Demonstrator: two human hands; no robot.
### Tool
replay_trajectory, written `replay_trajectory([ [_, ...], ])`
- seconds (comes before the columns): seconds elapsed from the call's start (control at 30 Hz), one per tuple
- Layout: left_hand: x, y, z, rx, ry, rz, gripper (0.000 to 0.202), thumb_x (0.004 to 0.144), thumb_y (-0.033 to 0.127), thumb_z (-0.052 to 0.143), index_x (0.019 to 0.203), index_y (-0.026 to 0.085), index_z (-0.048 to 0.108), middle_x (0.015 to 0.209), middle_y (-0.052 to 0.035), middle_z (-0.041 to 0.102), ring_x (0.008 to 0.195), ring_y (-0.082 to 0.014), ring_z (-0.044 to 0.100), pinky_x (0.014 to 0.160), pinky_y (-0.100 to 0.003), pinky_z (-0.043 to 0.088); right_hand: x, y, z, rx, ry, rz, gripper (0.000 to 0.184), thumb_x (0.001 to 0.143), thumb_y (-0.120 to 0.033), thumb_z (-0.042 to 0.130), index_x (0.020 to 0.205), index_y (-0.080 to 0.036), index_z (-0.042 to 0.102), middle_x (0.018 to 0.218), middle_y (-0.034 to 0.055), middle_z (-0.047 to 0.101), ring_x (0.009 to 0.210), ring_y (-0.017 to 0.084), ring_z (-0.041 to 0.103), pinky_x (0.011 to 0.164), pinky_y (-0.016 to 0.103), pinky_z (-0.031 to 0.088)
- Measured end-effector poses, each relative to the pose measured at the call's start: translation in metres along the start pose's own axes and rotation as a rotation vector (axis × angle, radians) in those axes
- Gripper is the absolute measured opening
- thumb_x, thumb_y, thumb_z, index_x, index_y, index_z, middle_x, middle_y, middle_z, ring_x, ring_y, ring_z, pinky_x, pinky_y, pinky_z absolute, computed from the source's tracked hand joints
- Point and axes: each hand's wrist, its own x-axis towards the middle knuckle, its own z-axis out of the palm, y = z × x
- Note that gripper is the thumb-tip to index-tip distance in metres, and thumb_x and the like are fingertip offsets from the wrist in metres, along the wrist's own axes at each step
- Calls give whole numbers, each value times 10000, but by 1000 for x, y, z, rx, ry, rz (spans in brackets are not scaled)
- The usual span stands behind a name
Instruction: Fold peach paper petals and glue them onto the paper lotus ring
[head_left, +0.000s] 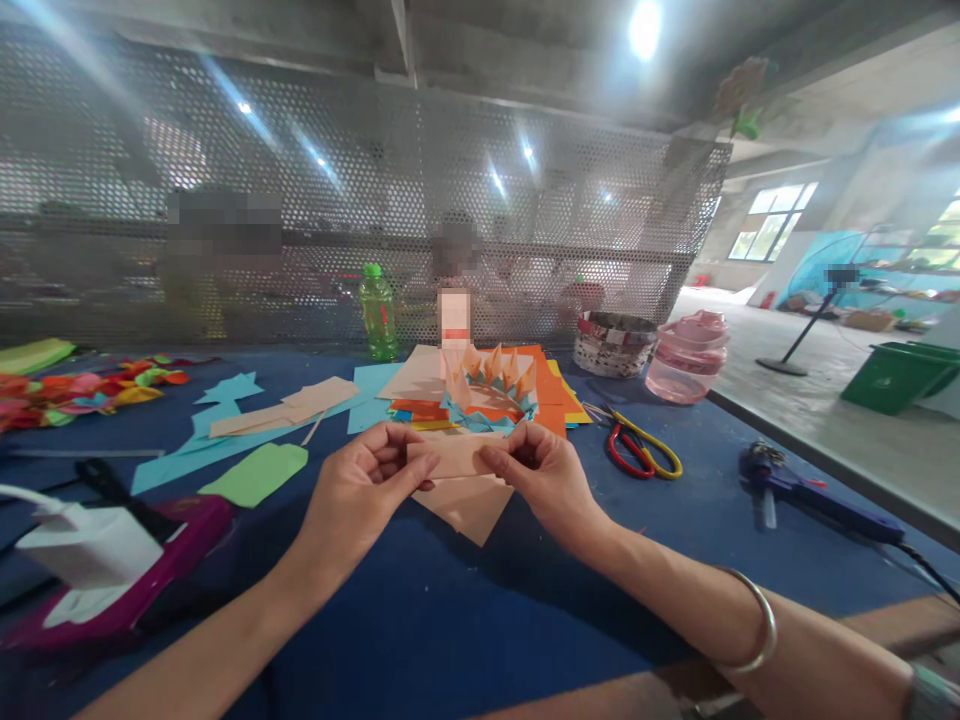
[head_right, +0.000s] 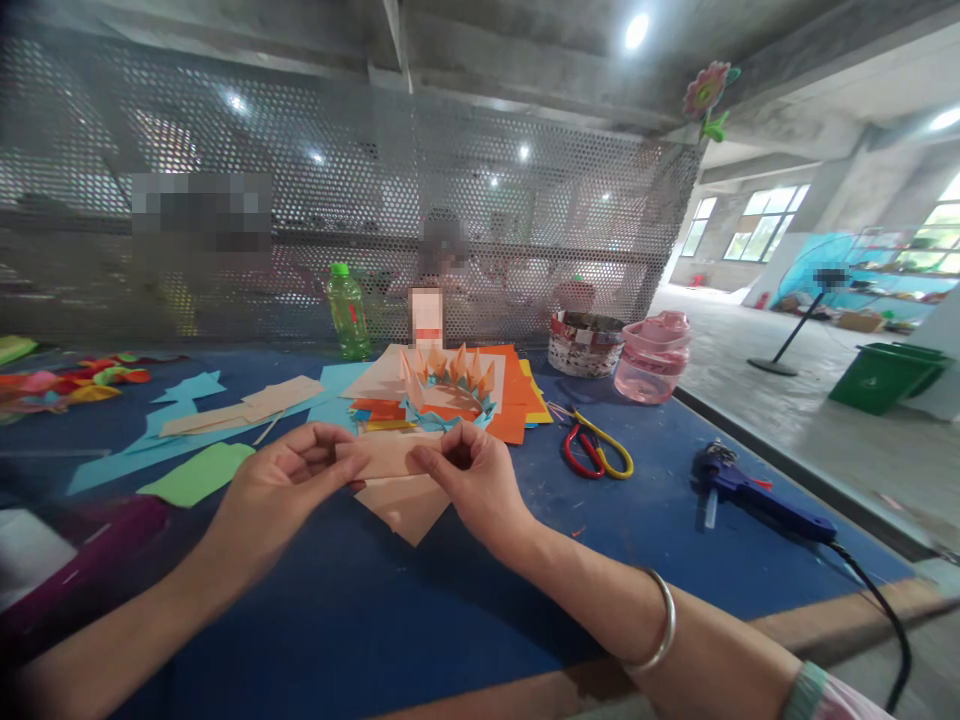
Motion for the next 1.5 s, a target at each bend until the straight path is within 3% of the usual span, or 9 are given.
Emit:
replay_trajectory([
  [0.17, 1, 3, 1, -41, -32, -9, 569, 613, 353, 836, 1051, 219, 498, 657, 53, 710, 651, -159, 686, 674, -255, 554, 1, 1, -1, 12, 3, -51, 388, 668, -438, 775, 703, -198, 471, 594, -57, 522, 537, 82, 473, 520, 219, 344],
  [0.37, 0, 4, 0, -9, -30, -20, 596, 609, 378, 831, 1098, 192, 547, 665, 33, 722, 663, -168, 691, 672, -250, 555, 3, 1, -2, 13, -34, -48, 528, 693, -391, 767, 1113, -208, 505, 573, -97, 529, 530, 87, 478, 534, 217, 339],
  [0.47, 0, 4, -1, 33, -11, -37, 556, 605, 384, 827, 1060, 168, 593, 688, 11, 732, 666, -165, 680, 672, -249, 555, 3, 2, -3, -23, -66, -6, 337, 700, -429, 752, 867, -175, 606, 605, -55, 549, 553, 83, 464, 540, 224, 327],
  [0.53, 1, 5, -1, 46, 3, -41, 528, 590, 380, 833, 1020, 164, 617, 686, 6, 733, 666, -168, 674, 665, -252, 555, 3, 2, -3, -67, -57, 0, 343, 702, -465, 740, 675, -169, 569, 585, -45, 524, 536, 75, 418, 520, 228, 293],
  [0.6, 1, 4, 0, 41, 7, -42, 517, 573, 379, 840, 993, 166, 626, 683, 4, 735, 667, -174, 673, 655, -256, 554, 3, 3, -3, -89, -39, -5, 381, 697, -488, 737, 622, -170, 541, 562, -49, 496, 525, 72, 382, 511, 228, 271],
  [0.8, 1, 4, 1, 14, -18, -66, 505, 583, 361, 840, 995, 167, 623, 686, 2, 736, 656, -172, 673, 654, -267, 550, 2, 1, -3, -84, -44, 1, 389, 692, -512, 728, 646, -174, 541, 574, -45, 492, 538, 81, 387, 518, 228, 285],
  [0.97, 2, 2, -1, -105, -102, -176, 488, 590, 306, 851, 999, 166, 623, 750, -14, 749, 704, -176, 688, 671, -261, 541, 1, 3, -4, -115, -40, -33, 357, 710, -477, 718, 651, -177, 534, 587, -45, 479, 546, 83, 387, 517, 228, 284],
  [1.2, 3, -6, -4, -92, -258, -243, 228, 678, 276, 823, 843, 151, 727, 742, -2, 716, 632, -97, 636, 596, -161, 503, -2, 4, -3, -121, -70, -49, 317, 726, -445, 718, 686, -166, 573, 626, -32, 521, 572, 87, 429, 536, 225, 328],
  [1.5, 3, -9, -4, -46, -234, -279, 209, 666, 303, 831, 791, 154, 754, 731, -24, 740, 670, -130, 685, 610, -174, 531, -2, 4, -2, -126, -74, -43, 283, 728, -417, 704, 692, -162, 585, 624, -33, 513, 578, 87, 426, 544, 226, 327],
])
